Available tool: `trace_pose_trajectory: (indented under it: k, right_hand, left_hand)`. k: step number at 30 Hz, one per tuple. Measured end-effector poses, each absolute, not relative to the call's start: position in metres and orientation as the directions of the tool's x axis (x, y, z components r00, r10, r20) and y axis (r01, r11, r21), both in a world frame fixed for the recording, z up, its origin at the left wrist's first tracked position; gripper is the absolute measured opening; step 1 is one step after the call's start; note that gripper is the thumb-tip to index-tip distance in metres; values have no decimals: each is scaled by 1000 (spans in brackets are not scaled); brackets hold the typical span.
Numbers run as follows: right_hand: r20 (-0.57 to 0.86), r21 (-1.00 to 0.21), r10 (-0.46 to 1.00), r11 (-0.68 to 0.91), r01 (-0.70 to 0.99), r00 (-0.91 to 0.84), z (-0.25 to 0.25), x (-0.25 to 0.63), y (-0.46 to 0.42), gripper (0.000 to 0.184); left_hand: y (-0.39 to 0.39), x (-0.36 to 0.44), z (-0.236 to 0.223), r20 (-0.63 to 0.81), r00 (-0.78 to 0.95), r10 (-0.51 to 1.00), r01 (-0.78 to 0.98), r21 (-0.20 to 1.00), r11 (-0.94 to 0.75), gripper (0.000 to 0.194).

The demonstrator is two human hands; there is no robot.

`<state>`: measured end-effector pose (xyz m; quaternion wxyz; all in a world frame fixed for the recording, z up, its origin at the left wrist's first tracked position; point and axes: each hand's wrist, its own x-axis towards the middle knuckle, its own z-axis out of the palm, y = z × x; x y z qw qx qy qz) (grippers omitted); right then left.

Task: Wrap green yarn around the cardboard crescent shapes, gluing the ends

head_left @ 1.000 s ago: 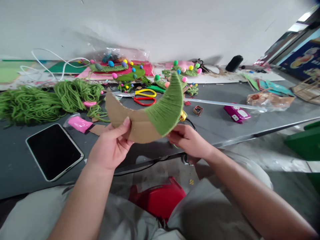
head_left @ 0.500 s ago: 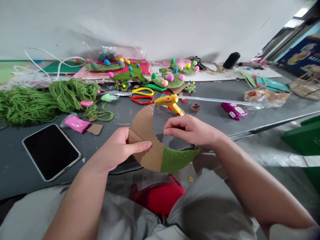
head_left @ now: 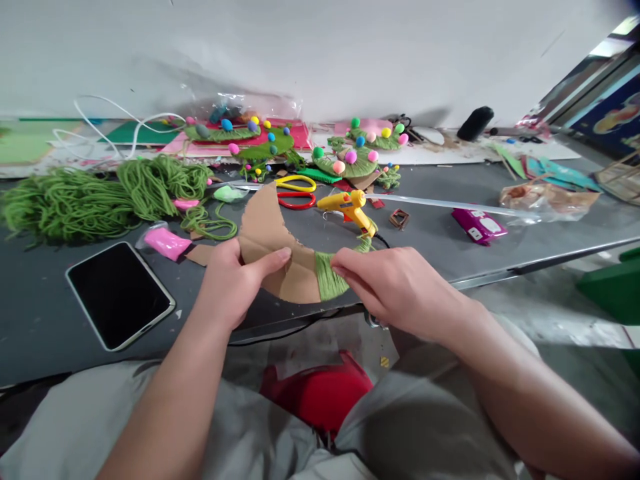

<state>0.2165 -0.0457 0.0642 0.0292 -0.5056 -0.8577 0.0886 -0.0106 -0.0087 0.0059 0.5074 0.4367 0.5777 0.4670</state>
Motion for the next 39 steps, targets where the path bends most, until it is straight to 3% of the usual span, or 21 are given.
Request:
trace_pose_trajectory:
  k: [2,6,12,16,22,29,32,35,39]
  right_hand:
    - [-90,-118,875,466,877,-477,64,213,-50,13]
    - [-198,-93,877,427,899,-437,63,206,-58,22]
    - [-196,-252,864,412,875,-464,53,203,-63,22]
    - [-171,-298,881,380,876,-440,41,201,-61,24]
    - [-104,-427,906,331,841,-409,30,202,-57,23]
    - [-91,-531,930,258,807,-357,21,205,-44,25]
    - [-86,-513,937,249,822,-338,10,212,-34,25]
    - [-17,-474,922,333,816,-386,1,225,-23,19]
    - [58,-585,848,457,670,-527,2,236,-13,19]
  left_hand:
    - [-8,-12,7,-160,-100,982,-1,987,161,40]
    - [-5,-16,6,-111,-125,986,-44,993,106,38]
    - [-3,-15,9,-94,-208,974,-186,981,55,29]
    - [-4,-10,11,-100,-223,970,-263,964,39,24]
    - [-1,-11,11,-167,-254,953,-378,924,62,27]
    - [-2,-15,15,-220,-143,965,-491,862,124,30]
    - [-3,-16,15,-253,-43,966,-496,845,200,24]
    - [-4,-17,14,-268,79,960,-465,842,274,22]
    - [-7,-19,13,-279,255,926,-395,844,363,24]
